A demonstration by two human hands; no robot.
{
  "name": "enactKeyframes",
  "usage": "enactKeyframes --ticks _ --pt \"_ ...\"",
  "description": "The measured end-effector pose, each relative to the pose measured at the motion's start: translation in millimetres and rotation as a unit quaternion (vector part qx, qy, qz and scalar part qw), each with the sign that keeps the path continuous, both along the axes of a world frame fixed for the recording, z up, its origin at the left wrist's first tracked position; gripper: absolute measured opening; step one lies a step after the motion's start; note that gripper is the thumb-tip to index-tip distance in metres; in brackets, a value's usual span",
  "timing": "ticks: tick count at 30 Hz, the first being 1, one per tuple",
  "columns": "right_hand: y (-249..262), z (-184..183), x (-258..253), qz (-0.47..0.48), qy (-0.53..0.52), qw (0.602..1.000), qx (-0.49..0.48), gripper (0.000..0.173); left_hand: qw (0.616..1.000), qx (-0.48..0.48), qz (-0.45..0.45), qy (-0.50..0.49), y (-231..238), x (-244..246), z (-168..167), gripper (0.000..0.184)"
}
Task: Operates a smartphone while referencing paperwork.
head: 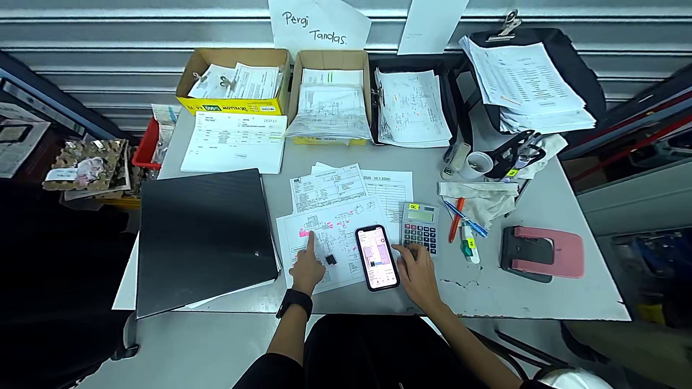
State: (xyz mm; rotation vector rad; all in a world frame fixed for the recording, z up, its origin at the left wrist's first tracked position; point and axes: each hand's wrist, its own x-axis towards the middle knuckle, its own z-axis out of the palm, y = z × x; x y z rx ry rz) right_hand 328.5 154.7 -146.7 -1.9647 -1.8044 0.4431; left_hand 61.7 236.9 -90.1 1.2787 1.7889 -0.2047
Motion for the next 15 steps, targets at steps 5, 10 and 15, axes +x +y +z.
enactKeyframes --ticks 5,10,15 --pt "-2.5 2.1 0.1 0.019 0.012 1.0 0.006 0.037 1.0 -0.003 0.0 0.002 0.4 0.8 0.9 0.093" --pt "-4.0 2.4 -2.1 0.033 0.051 0.998 0.012 0.035 1.0 0.002 -0.003 0.002 -0.3 1.2 1.3 0.093" --pt "-4.6 2.8 -5.6 0.05 0.065 0.996 0.02 0.036 1.0 -0.004 -0.004 0.003 0.6 0.8 0.6 0.093"
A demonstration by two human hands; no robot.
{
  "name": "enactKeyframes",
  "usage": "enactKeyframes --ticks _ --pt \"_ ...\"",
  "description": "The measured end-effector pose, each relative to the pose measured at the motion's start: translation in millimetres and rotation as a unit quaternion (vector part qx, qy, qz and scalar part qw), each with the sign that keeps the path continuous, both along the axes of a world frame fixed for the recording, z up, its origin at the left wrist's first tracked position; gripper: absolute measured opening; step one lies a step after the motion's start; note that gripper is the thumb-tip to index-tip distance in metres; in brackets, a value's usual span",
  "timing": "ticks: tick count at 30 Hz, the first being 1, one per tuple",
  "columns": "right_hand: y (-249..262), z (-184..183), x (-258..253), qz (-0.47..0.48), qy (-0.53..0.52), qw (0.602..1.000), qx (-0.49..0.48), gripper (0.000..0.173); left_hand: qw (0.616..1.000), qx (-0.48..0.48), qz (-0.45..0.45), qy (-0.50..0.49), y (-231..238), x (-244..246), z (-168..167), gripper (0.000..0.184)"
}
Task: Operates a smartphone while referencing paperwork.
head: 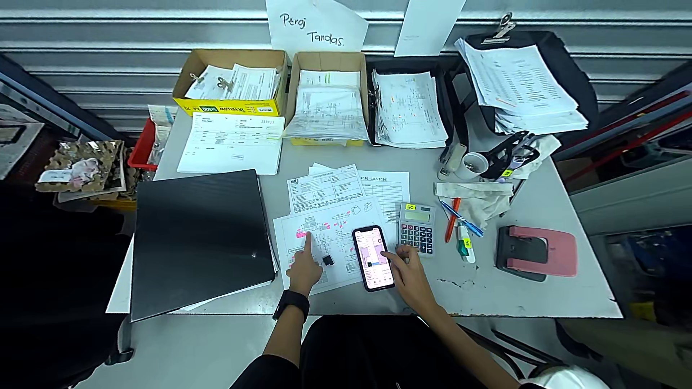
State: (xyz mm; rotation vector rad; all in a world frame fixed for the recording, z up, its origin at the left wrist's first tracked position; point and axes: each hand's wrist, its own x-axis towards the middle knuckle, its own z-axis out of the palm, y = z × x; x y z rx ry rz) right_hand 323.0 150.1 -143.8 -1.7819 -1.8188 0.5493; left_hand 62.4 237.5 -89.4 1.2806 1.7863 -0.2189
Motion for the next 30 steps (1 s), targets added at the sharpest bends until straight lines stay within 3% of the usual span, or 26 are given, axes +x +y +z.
enactKeyframes --ticks 18,30 --pt "-7.1 0.3 -3.4 0.054 -0.03 0.998 0.033 0.03 1.0 0.001 0.006 0.001 0.1 0.5 -1.2 0.091" --pt "-6.2 2.8 -5.7 0.061 -0.05 0.996 0.031 0.035 1.0 0.0 0.001 0.005 -0.3 0.3 -1.2 0.092"
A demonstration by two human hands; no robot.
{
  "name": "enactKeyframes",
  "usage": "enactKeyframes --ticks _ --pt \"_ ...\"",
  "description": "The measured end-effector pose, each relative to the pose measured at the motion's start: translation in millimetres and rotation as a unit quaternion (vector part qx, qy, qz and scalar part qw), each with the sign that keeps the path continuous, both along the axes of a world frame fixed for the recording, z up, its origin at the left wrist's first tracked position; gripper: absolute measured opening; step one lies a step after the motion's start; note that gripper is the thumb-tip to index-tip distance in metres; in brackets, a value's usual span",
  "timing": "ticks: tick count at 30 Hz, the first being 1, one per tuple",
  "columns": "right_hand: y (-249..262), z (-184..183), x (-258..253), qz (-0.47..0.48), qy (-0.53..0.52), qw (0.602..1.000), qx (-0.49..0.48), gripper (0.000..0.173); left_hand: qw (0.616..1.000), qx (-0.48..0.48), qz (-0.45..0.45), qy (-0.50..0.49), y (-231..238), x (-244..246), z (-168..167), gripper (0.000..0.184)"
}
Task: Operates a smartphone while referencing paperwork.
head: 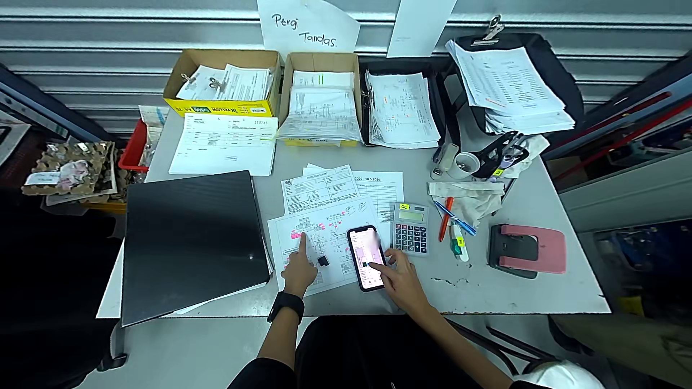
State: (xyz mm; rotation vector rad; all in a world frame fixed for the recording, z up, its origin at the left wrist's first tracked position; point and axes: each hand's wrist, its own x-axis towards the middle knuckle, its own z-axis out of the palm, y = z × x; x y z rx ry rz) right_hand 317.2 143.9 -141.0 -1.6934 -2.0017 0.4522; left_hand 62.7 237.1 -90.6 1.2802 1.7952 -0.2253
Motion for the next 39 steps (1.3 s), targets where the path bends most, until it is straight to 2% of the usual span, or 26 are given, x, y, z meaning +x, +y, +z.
enactKeyframes --ticks 7,11,16,22,26,31,39 --pt "4 3 7 -0.039 0.016 0.999 0.001 0.034 1.0 -0.002 0.001 0.001 0 0 0 0.091" --pt "16 9 9 -0.067 -0.043 0.997 0.018 0.032 1.0 0.0 -0.002 0.001 0 0 2 0.092" --pt "42 23 -1 -0.091 -0.082 0.991 -0.062 0.037 1.0 -0.001 0.002 -0.002 0 0 1 0.092" --pt "53 22 -8 -0.088 -0.1 0.989 -0.068 0.034 1.0 0.003 0.003 -0.004 0 -1 0 0.092" --pt "50 23 -6 -0.104 -0.087 0.989 -0.062 0.04 1.0 0.007 0.004 -0.008 -1 -1 -1 0.092" --pt "40 25 1 -0.125 -0.047 0.99 -0.053 0.037 1.0 0.001 -0.002 -0.004 0 -1 0 0.092" --pt "2 9 11 -0.071 -0.056 0.996 -0.004 0.033 1.0 0.0 -0.002 -0.002 0 0 0 0.092"
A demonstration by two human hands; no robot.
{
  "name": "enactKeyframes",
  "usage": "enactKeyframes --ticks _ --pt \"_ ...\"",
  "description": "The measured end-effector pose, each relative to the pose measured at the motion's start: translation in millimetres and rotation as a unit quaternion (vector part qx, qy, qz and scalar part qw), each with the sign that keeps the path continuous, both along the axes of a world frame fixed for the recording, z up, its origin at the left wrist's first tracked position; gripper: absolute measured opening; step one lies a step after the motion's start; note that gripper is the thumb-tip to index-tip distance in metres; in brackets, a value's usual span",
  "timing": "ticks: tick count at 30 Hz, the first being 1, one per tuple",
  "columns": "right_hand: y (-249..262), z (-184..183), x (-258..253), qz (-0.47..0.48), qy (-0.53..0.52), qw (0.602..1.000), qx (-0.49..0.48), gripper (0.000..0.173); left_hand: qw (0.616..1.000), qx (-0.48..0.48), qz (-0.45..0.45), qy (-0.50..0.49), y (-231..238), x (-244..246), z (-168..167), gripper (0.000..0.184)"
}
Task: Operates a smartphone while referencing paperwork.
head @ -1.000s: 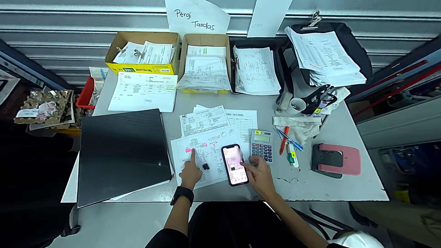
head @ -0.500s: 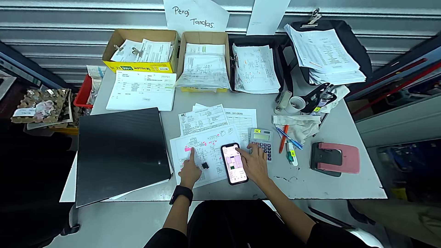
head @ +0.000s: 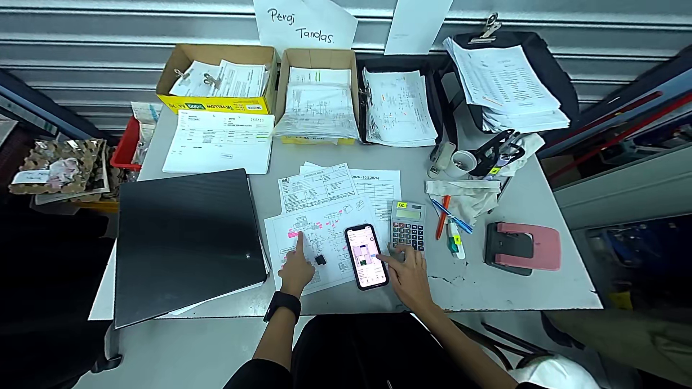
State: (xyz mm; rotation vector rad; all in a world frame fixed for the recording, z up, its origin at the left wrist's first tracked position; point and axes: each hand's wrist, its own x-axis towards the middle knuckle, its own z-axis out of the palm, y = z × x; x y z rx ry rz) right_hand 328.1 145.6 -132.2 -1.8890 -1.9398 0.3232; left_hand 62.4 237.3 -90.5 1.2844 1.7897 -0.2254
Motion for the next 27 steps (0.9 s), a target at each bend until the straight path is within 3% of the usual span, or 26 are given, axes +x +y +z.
enactKeyframes --ticks 6,14,21,27 --pt "-7.7 -2.2 -1.4 0.012 -0.009 1.0 0.015 0.033 1.0 0.0 -0.004 0.004 0.5 0.2 -0.6 0.092" --pt "1.3 1.3 -6.6 -0.007 -0.021 0.995 -0.096 0.038 1.0 0.007 -0.002 -0.003 -0.3 -0.8 -0.8 0.091" --pt "-4.8 0.5 -4.9 0.001 -0.004 1.0 -0.003 0.034 1.0 0.009 0.002 -0.009 -0.8 -1.2 -1.1 0.091" --pt "-5.1 -0.9 -6.1 0.008 -0.021 1.0 -0.009 0.036 1.0 0.01 -0.002 -0.005 -0.9 -1.6 -2.2 0.091"
